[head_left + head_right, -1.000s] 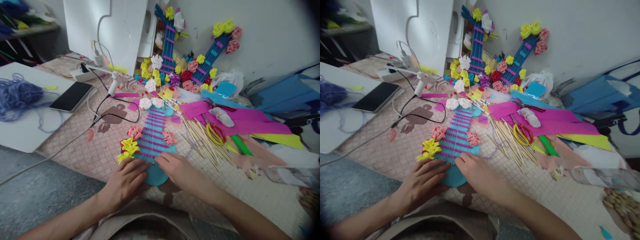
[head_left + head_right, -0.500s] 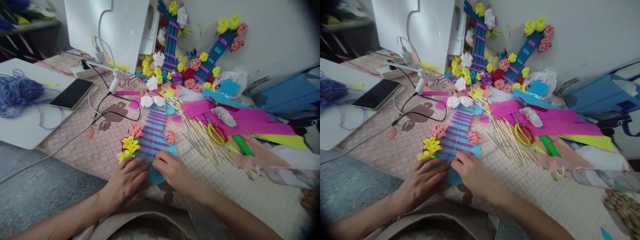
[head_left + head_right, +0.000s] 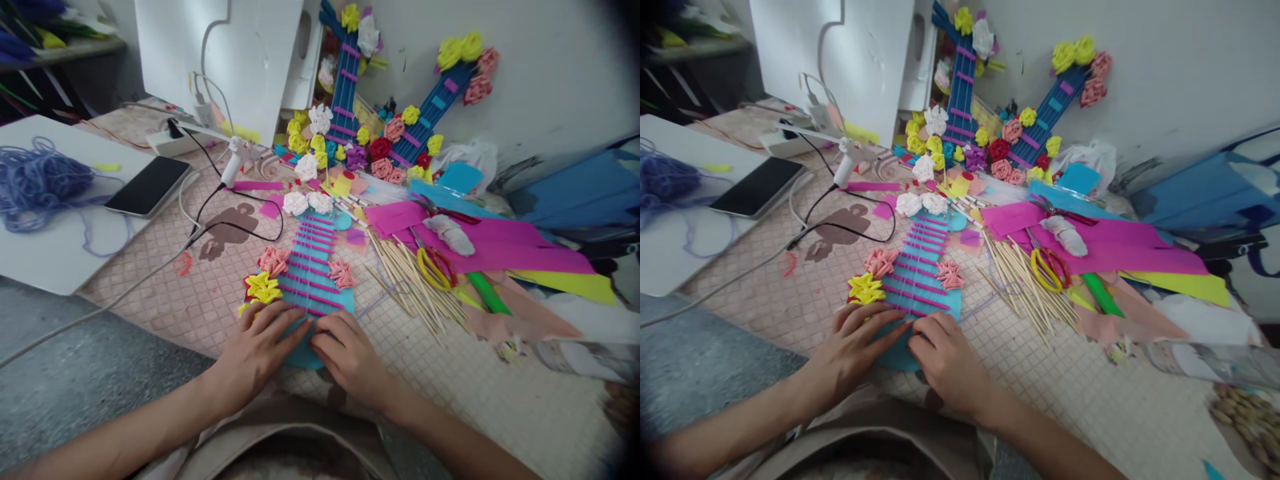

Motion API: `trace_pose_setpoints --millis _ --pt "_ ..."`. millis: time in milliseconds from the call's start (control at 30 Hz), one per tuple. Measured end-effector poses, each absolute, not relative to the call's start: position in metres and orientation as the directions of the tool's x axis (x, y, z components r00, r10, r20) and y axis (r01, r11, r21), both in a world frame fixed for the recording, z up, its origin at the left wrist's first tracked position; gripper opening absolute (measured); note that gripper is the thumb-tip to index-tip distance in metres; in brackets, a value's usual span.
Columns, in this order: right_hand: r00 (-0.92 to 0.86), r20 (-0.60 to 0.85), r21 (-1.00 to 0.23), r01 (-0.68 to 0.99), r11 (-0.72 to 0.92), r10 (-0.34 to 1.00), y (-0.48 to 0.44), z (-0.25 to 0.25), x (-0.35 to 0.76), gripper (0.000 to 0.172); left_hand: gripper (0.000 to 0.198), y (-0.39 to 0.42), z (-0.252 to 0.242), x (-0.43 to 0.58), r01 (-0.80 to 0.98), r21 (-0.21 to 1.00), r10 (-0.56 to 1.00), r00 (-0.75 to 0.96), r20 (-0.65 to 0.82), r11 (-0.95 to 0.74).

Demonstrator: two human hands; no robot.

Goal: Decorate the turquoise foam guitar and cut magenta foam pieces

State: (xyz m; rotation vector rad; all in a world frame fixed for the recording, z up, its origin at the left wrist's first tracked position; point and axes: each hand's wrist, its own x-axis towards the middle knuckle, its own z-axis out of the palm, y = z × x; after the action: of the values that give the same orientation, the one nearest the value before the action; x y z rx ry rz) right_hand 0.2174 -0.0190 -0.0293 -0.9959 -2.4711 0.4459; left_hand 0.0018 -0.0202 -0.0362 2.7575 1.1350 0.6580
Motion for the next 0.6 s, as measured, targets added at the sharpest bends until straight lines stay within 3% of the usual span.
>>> trace_pose_setpoints --millis 200,333,500,600 --pt "-0.643 0.314 -0.417 0.568 0.710 0.698 -0.020 -0.035 0.213 0.014 0.032 -0.023 -0.038 0.005 0.658 0.158 0.669 0.674 0.313 -0.736" --pt "-0.617 0.430 -0.406 0.520 0.751 0.660 -0.017 -0.038 0.209 0.016 0.035 -0.007 -0.026 -0.003 0.671 0.169 0.674 0.630 0.386 -0.722" --pt "-0.596 0.442 -0.429 0.515 0.742 0.670 -0.015 -0.036 0.208 0.012 0.031 0.075 0.004 -0.023 0.783 0.290 0.778 0.353 0.520 -0.550" --pt "-0.602 0.420 -0.427 0.529 0.733 0.679 -0.017 -0.034 0.208 0.011 0.029 0.146 0.014 -0.036 0.912 0.297 0.904 0.149 0.400 -0.282"
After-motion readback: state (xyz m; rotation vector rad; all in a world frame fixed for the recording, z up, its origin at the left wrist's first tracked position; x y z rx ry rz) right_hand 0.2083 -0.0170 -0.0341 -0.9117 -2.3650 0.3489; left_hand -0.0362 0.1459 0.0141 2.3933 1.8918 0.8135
